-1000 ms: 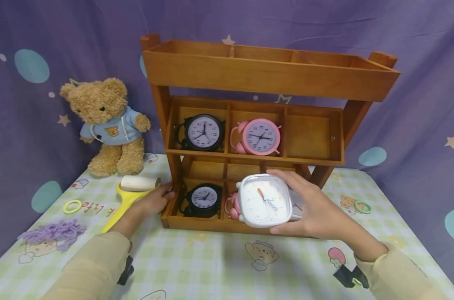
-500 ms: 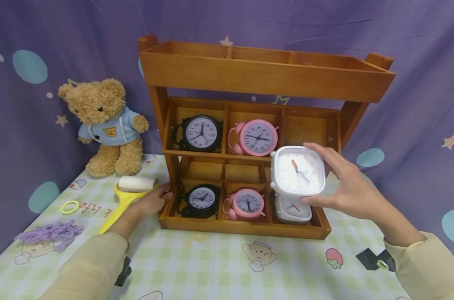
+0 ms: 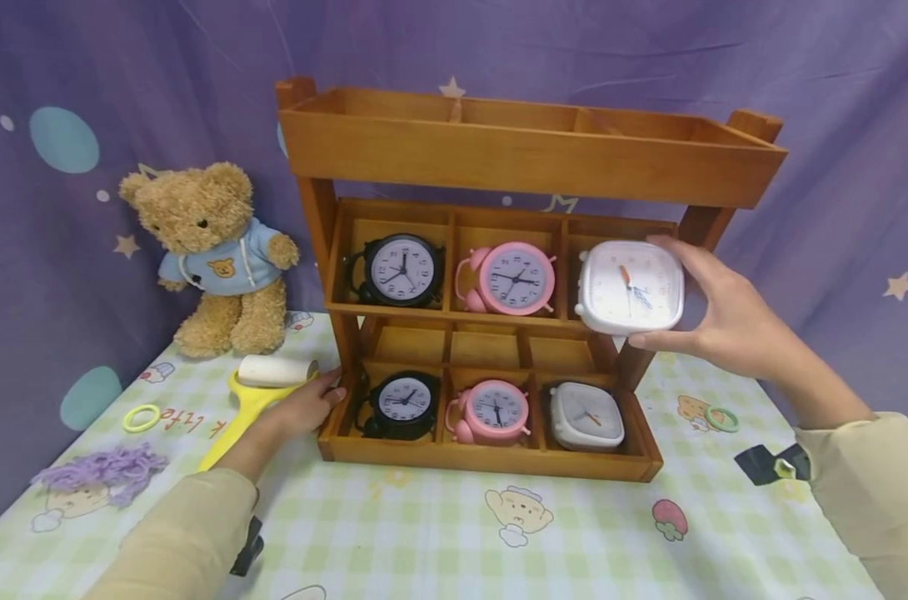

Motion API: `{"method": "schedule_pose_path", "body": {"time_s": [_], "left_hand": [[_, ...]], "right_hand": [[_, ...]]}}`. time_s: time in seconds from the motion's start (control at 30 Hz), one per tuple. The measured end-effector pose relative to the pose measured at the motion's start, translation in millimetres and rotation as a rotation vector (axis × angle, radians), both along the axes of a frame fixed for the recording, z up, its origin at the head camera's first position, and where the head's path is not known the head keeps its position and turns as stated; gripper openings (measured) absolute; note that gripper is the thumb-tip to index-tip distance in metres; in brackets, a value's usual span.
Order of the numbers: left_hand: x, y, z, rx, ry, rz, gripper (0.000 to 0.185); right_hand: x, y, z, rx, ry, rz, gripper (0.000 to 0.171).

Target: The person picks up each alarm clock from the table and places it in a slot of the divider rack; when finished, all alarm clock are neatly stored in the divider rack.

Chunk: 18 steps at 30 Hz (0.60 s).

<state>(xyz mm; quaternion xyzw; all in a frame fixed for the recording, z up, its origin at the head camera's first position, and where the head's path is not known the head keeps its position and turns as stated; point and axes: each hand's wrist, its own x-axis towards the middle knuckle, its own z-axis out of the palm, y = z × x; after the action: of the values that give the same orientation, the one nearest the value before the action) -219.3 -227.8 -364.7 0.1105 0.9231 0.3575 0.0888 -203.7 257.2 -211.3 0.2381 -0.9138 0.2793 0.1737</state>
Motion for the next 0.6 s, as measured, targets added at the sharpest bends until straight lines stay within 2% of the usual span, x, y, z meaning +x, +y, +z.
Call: {"method": "schedule_pose_path", "body": {"time_s": [0.17,0.4,0.6], "left_hand": [[1.3,1,1.8,-0.002,-0.003,0.006,0.053],[1.0,0,1.4,-0.006,-0.009,0.003,0.053],[0.9,0,2.0,0.009,-0.027,0.0,0.053]], "right_hand": [[-12.6,3,6.2,0.037,-0.013,-0.014,0.111],[-27.4,0,11.6,0.066,-0.019,0.004,0.104],[-36.8,-3,12.1,0.124,-0.058,-0.009,0.108]]}}
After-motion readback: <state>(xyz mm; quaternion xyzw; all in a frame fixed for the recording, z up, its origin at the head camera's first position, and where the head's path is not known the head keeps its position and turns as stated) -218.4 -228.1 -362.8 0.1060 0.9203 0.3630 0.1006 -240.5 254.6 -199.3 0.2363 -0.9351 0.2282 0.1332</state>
